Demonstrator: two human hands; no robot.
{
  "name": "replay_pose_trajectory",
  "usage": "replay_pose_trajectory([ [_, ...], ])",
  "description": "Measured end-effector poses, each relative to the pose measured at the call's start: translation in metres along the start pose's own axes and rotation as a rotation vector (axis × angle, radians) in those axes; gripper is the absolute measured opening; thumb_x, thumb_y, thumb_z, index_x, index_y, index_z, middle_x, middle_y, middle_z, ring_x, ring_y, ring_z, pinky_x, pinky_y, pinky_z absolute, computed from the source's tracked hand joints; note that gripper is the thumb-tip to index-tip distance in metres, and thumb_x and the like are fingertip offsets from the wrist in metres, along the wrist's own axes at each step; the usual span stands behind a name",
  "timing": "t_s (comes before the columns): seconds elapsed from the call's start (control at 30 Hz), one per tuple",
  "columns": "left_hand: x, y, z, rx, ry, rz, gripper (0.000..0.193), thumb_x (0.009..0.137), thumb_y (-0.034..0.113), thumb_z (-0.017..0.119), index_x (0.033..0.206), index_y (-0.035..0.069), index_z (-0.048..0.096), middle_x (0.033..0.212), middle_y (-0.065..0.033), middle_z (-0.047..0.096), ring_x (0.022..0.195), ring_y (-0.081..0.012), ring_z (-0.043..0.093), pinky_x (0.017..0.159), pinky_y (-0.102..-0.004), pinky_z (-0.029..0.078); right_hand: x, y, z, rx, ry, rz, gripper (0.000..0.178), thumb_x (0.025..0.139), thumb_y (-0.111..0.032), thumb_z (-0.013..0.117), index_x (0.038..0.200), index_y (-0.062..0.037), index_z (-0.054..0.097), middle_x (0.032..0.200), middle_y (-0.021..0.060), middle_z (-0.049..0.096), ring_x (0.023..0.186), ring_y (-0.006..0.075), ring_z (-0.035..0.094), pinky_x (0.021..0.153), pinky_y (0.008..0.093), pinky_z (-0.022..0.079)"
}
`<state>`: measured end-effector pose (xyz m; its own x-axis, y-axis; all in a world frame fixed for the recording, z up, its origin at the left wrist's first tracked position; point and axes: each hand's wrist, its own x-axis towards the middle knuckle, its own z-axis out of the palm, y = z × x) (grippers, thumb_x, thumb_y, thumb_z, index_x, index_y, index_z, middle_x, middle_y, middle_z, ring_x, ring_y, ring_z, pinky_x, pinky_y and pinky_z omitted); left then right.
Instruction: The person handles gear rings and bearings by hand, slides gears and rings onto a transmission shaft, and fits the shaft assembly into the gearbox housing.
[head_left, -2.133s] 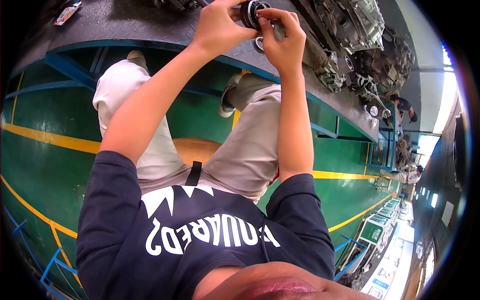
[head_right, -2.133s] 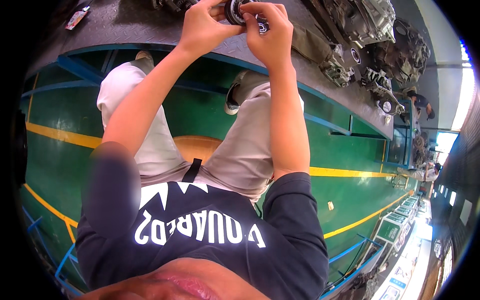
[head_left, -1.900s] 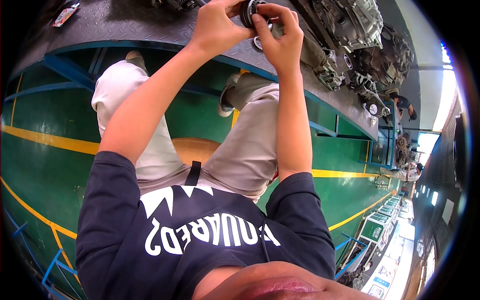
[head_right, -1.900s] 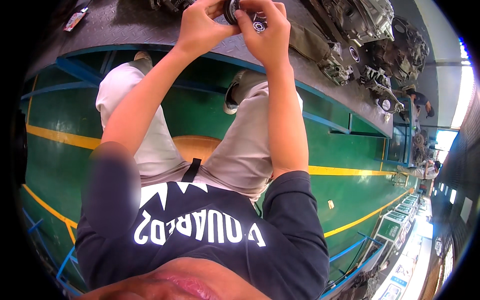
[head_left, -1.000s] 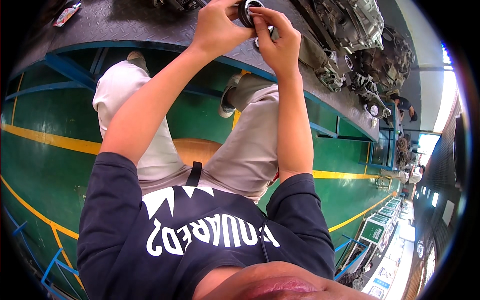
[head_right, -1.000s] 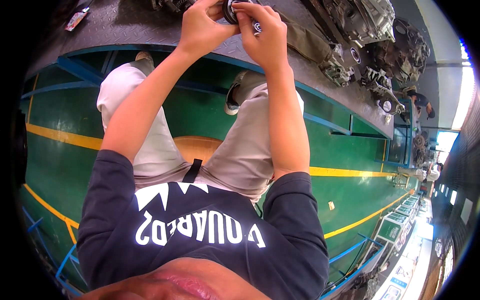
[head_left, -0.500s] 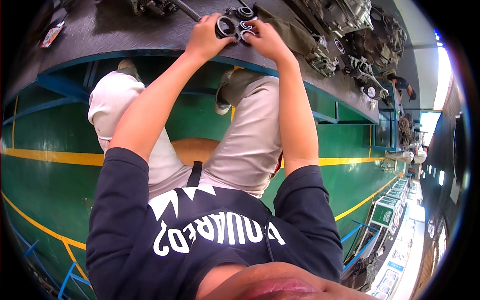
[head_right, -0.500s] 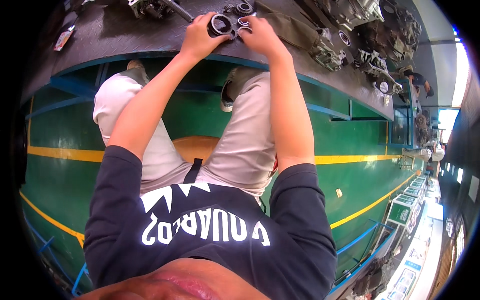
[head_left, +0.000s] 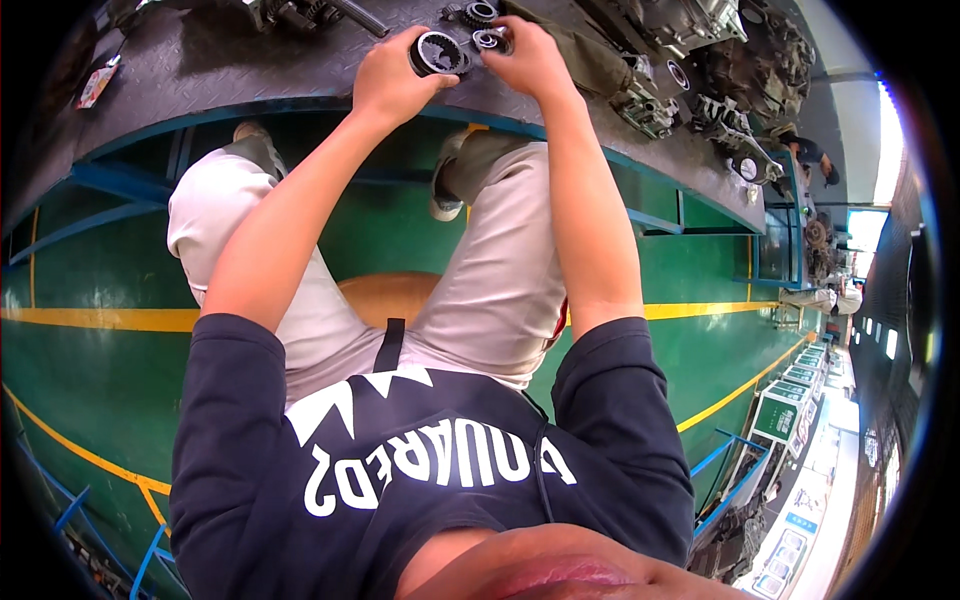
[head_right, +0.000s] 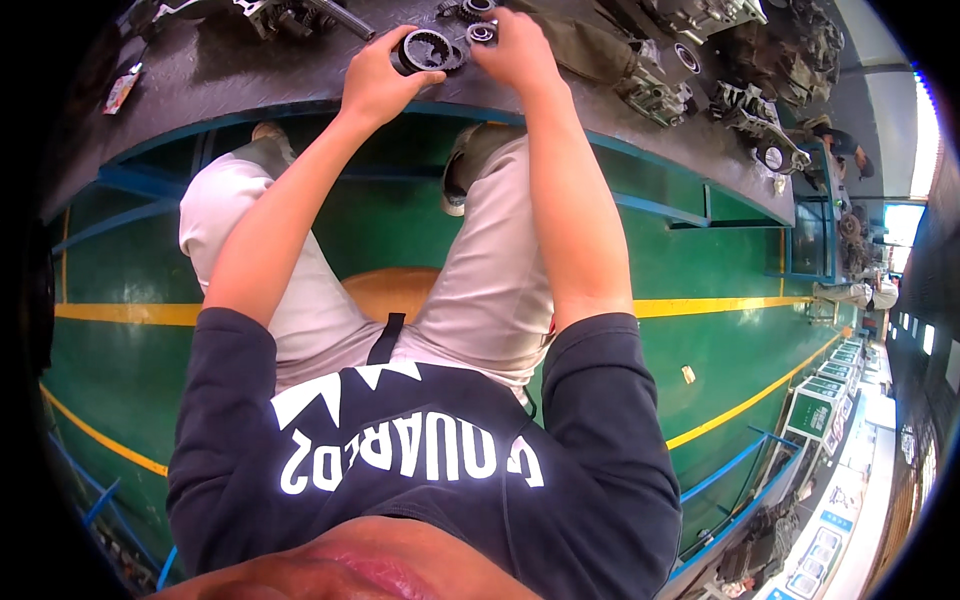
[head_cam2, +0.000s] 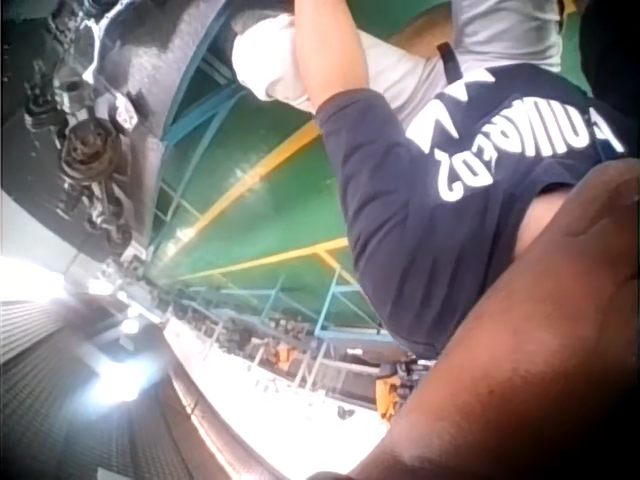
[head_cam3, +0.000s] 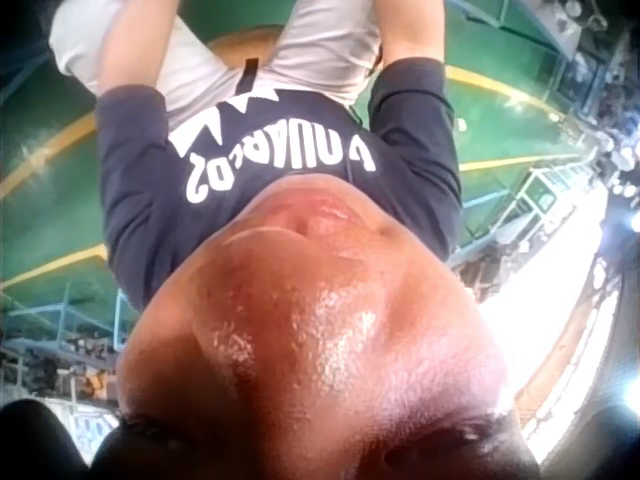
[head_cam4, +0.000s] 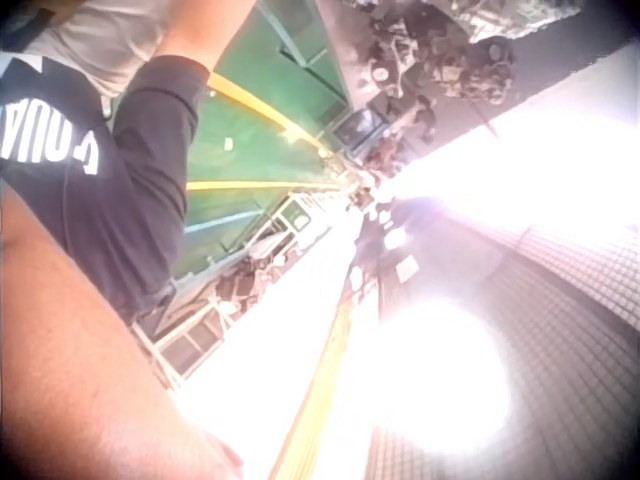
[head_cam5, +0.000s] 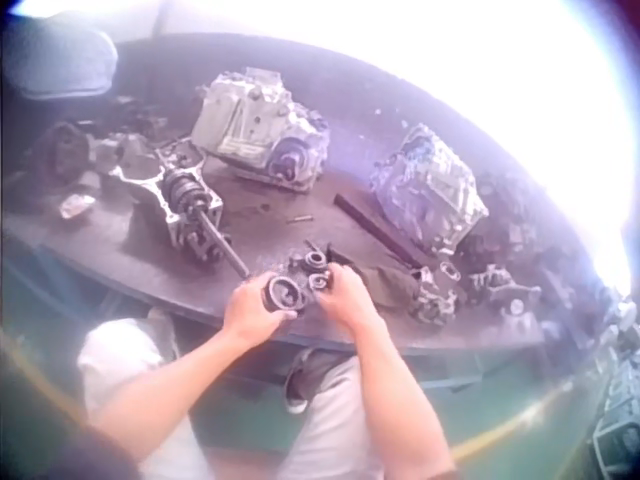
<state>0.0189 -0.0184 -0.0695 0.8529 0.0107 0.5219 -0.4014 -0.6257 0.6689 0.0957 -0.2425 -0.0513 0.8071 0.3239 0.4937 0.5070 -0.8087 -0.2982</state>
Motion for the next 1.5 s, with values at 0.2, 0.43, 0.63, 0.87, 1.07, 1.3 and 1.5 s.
replay_pose_trajectory([
  [0.2, -0.015, -0.008, -0.007, 0.213, 0.036, 0.008, 0.070, 0.069, 0.039, 0.091, 0.128, 0.009, 0.069, 0.120, -0.0177, 0.072, 0.116, -0.0358, 0.066, 0.102, -0.0439, 0.051, -0.003, -0.068, -0.017, 0.420, -0.240, -0.104, 0.058, 0.080, -0.022, 0.085, 0.133, -0.0078, 0.065, 0.114, 0.0137, 0.074, 0.104, 0.0251, 0.071, 0.090, 0.0369, 0.057],
  [0.43, -0.016, -0.026, -0.008, 0.284, -0.034, -0.019, 0.065, 0.072, 0.035, 0.087, 0.129, 0.010, 0.070, 0.122, -0.0171, 0.072, 0.122, -0.0349, 0.063, 0.106, -0.0442, 0.049, 0.005, -0.087, 0.005, 0.362, -0.356, -0.177, 0.062, 0.078, -0.020, 0.085, 0.134, -0.0068, 0.064, 0.113, 0.0166, 0.074, 0.102, 0.0299, 0.072, 0.092, 0.0385, 0.057],
  [0.63, -0.014, -0.029, -0.008, 0.281, -0.047, 0.000, 0.062, 0.074, 0.034, 0.087, 0.128, 0.008, 0.070, 0.123, -0.0158, 0.072, 0.121, -0.0346, 0.063, 0.108, -0.0436, 0.048, 0.002, -0.104, -0.010, 0.248, -0.213, -0.174, 0.029, 0.075, -0.015, 0.074, 0.096, 0.0040, 0.070, 0.087, 0.0259, 0.070, 0.087, 0.0405, 0.071, 0.078, 0.0460, 0.055],
  [0.87, -0.019, -0.027, -0.017, 0.404, -0.083, 0.046, 0.067, 0.082, 0.033, 0.083, 0.139, 0.008, 0.060, 0.132, -0.0177, 0.065, 0.124, -0.0360, 0.061, 0.107, -0.0464, 0.048, -0.001, -0.096, -0.003, 0.194, -0.077, -0.240, 0.035, 0.074, -0.012, 0.070, 0.105, 0.0044, 0.071, 0.091, 0.0257, 0.072, 0.090, 0.0424, 0.070, 0.081, 0.0461, 0.056],
  [1.07, -0.030, 0.002, -0.042, 0.451, -0.169, 0.224, 0.055, 0.088, 0.027, 0.077, 0.138, 0.011, 0.060, 0.135, -0.0150, 0.060, 0.124, -0.0363, 0.059, 0.104, -0.0474, 0.049, 0.005, -0.036, -0.023, 0.202, -0.411, 0.010, 0.034, 0.076, -0.011, 0.072, 0.107, 0.0009, 0.074, 0.094, 0.0223, 0.074, 0.088, 0.0367, 0.072, 0.081, 0.0423, 0.057],
  [1.3, -0.040, 0.019, -0.073, 0.500, -0.346, 0.163, 0.046, 0.091, 0.029, 0.075, 0.133, 0.014, 0.063, 0.136, -0.0131, 0.059, 0.123, -0.0348, 0.060, 0.103, -0.0454, 0.050, 0.003, -0.021, -0.002, 0.056, -0.411, -0.227, 0.022, 0.081, -0.018, 0.071, 0.095, -0.0007, 0.076, 0.096, 0.0226, 0.071, 0.091, 0.0383, 0.068, 0.081, 0.0459, 0.056],
  [1.5, -0.038, 0.027, -0.093, 0.508, -0.454, 0.138, 0.043, 0.094, 0.034, 0.072, 0.132, 0.013, 0.065, 0.130, -0.0127, 0.063, 0.120, -0.0329, 0.063, 0.102, -0.0437, 0.051, 0.005, -0.063, -0.019, 0.124, -0.083, -0.055, 0.016, 0.086, -0.014, 0.072, 0.092, 0.0004, 0.073, 0.110, 0.0258, 0.065, 0.098, 0.0395, 0.064, 0.089, 0.0446, 0.053],
])
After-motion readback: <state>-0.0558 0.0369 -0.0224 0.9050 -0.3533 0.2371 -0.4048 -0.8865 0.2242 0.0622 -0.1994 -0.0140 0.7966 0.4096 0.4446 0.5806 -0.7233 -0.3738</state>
